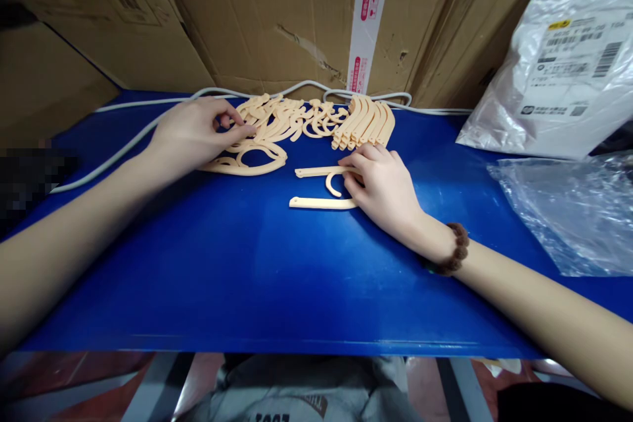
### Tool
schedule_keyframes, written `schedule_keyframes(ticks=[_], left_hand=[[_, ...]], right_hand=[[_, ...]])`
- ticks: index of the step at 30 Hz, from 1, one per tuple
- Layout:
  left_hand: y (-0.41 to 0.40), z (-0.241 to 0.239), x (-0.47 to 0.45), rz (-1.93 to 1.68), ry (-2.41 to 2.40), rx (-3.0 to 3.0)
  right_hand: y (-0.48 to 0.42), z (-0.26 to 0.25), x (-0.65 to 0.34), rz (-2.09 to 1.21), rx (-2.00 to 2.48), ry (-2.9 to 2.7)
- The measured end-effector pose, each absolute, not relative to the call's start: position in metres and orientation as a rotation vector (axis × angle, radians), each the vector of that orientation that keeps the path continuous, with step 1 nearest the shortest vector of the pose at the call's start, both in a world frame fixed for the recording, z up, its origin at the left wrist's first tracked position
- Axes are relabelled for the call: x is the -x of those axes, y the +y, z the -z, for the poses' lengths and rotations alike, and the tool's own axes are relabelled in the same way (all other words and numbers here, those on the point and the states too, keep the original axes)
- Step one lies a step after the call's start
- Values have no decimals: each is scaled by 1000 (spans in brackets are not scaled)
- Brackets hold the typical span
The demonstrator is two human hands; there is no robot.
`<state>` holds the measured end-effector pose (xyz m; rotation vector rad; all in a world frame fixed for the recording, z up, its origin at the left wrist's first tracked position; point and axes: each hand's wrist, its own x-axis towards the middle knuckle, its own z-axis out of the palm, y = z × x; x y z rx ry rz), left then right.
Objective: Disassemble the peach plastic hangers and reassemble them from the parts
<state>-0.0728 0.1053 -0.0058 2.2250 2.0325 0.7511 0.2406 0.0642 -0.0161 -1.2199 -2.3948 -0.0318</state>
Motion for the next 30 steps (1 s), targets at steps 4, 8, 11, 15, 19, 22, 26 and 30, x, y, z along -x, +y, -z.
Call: schedule_keyframes(ticks=[4,8,11,15,19,22,26,30], left_hand=[[109,10,73,-804,2027,-2072],[110,12,71,-843,2000,-2003],[112,16,70,-892,1977,-1992],[113,20,70,-1030,1891,-1896],[111,17,67,-1138,1859,-1793],[109,12,64,-1229,1821,-1724],[105,3,62,-1346,1724,-1619],[94,-9,53,-1393,1468,-1510]], right_hand=[[65,17,-241,44,1210,-2393],[65,18,-242,46,1195,-2392],[65,18,-241,38,1194,-2383],[64,17,-240,12,1201,-2375],[63,15,-239,4,1213,-2383],[63,15,-239,4,1211,-2392],[62,13,-239,30,1177,-2369],[59,12,-238,46,1079,-2283]])
